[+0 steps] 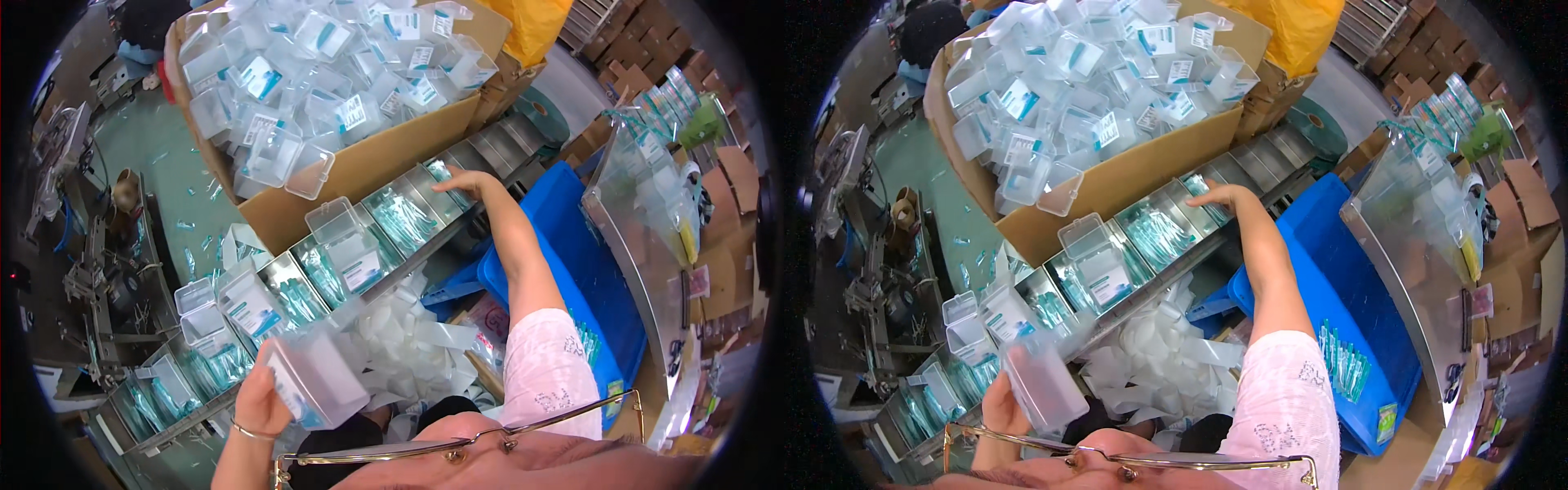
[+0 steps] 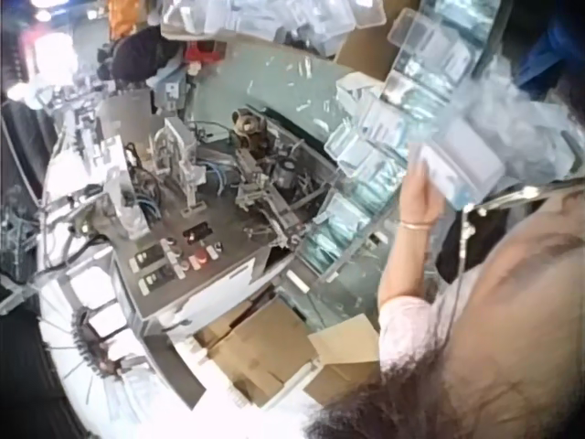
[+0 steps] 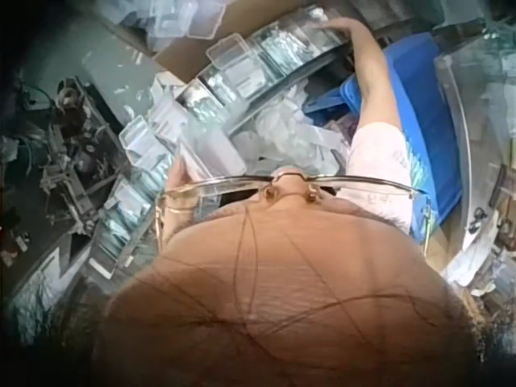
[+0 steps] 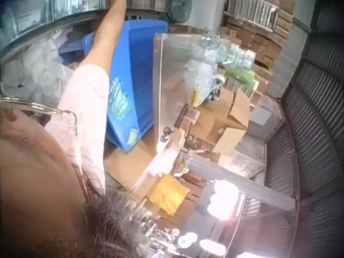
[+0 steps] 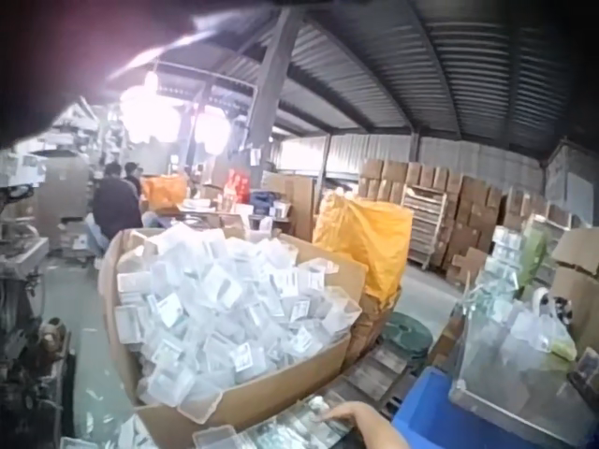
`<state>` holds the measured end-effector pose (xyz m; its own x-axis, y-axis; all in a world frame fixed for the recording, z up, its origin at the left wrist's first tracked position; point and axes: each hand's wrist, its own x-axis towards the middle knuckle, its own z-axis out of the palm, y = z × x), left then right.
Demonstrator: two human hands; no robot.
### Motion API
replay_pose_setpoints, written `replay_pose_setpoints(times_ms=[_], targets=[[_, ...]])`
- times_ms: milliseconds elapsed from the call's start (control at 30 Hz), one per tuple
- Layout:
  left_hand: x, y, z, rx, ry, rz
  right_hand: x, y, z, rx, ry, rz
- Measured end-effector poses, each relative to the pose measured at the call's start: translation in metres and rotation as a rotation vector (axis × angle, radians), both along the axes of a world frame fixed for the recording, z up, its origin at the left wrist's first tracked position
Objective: The person applies labels to plastic cases by hand, fills the cases with packaged dental floss from a conveyor, and packs the filled cases into a cardboard box.
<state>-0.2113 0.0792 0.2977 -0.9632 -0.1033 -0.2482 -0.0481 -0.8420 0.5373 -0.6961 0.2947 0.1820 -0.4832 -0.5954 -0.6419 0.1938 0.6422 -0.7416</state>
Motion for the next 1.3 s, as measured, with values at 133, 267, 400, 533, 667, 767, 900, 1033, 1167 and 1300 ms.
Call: replay_pose_setpoints(times_ms=[133,267,400,533,667,767,900,1033,1167,1300], targets=[[0.028,0.020,-0.008,0.253,-0.117,0.198,0.046,-0.017,0.041,0.174,0.277,-0.008],[0.033,0.034,-0.002,0.234,-0.100,0.011,0.033,0.024,0.052,-0.286,0.335,-0.160],[0.033,0.037,0.030,-0.594,-0.163,-0.038,0.146,0.007,0.111,-0.719,-0.043,-0.484],[0.042,0.060,0.040,-1.439,0.071,-0.081,0.360,-0.004,0.169,-0.652,0.125,-0.207],[0.084,0.084,0.059,-1.408,0.188,0.038,0.504,-0.009,0.195,-0.510,0.635,-0.233],[0.126,0.088,0.063,-1.438,0.229,0.071,0.539,0.003,0.178,-0.624,0.849,-0.150],[0.183,0.101,0.056,-1.311,0.177,0.186,0.574,0.024,0.196,-0.385,1.263,0.195],[0.224,0.112,0.041,-1.351,0.162,0.313,0.611,0.047,0.225,-0.414,1.301,0.294],[0.242,0.122,0.027,-1.381,0.186,0.320,0.639,0.045,0.219,-0.456,1.249,0.687],[0.249,0.121,0.032,-1.392,0.194,0.289,0.636,0.047,0.208,-0.507,1.274,0.612]])
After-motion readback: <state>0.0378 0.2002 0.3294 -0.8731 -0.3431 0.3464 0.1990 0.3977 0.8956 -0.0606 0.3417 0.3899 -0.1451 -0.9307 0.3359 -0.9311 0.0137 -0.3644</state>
